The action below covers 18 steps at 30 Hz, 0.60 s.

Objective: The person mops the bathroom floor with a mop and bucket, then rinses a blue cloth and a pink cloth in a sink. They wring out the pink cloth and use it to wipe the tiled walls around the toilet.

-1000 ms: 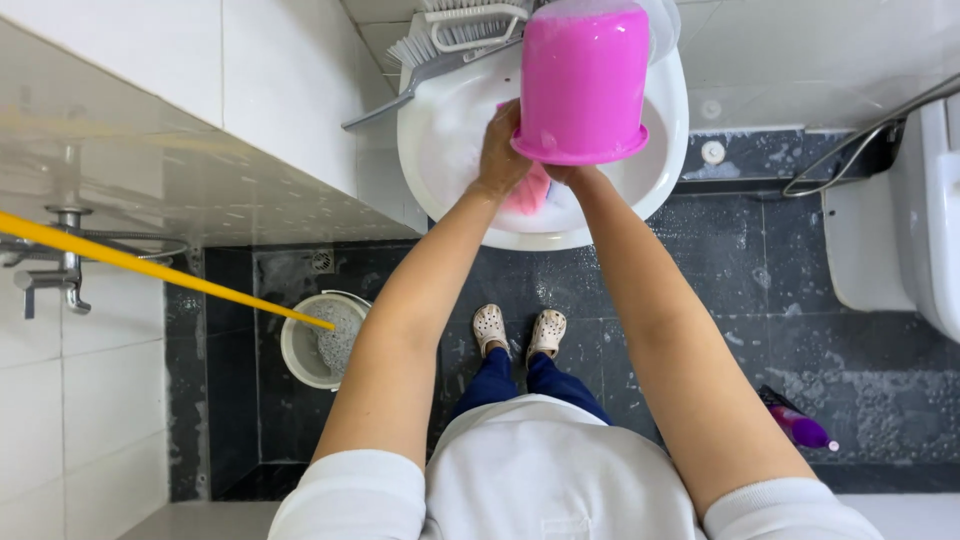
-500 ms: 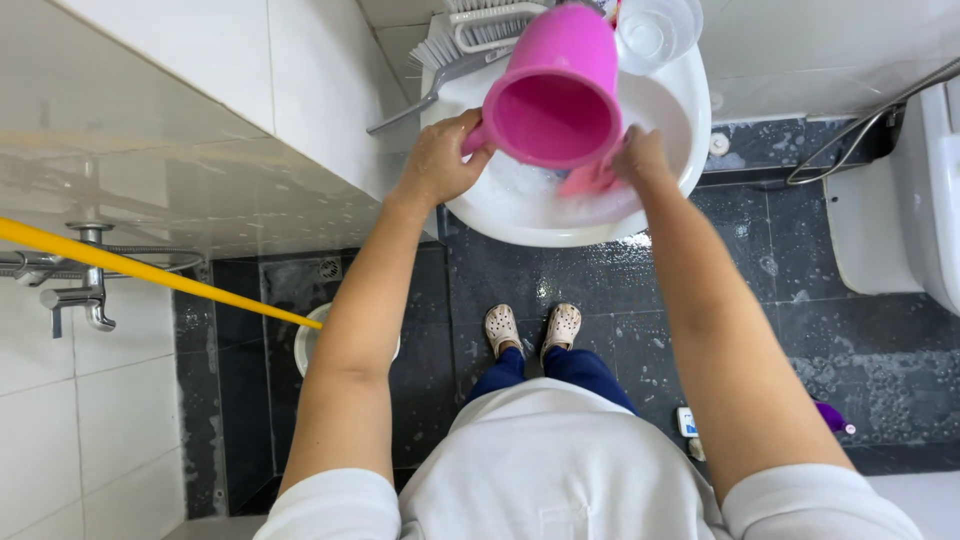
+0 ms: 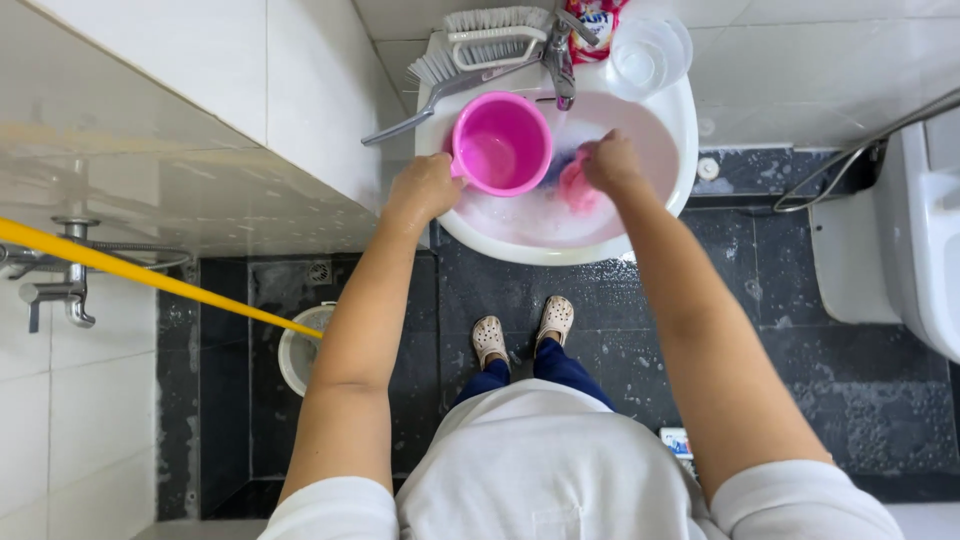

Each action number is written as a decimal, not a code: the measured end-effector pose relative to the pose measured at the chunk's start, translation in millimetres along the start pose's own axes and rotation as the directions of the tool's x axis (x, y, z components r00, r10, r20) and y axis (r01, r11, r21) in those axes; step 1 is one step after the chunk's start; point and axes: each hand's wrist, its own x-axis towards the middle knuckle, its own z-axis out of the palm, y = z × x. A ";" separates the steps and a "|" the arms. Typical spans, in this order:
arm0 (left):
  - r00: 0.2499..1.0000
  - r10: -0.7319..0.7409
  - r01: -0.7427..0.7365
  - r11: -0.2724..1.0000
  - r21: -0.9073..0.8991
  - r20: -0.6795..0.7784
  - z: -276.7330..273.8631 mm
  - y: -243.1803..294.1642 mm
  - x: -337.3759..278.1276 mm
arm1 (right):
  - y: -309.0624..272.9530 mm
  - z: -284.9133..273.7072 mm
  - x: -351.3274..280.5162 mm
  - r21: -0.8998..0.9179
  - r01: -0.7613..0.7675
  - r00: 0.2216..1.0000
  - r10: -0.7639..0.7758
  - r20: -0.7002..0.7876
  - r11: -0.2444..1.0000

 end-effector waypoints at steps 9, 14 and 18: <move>0.982 -0.008 -0.002 0.999 -0.054 -0.187 47.8 24.4 24.0 | 18.1 109.5 24.8 -0.129 0.369 0.863 -0.288 0.415 0.920; 0.995 -0.045 0.035 0.994 -0.104 -0.091 58.4 57.9 32.8 | 25.2 29.9 -1.1 0.112 0.265 0.726 -0.275 0.631 0.958; 0.991 0.016 -0.021 0.999 -0.032 -0.132 84.3 71.1 53.1 | 33.9 -45.0 -35.2 0.226 0.129 0.758 -0.243 0.605 0.966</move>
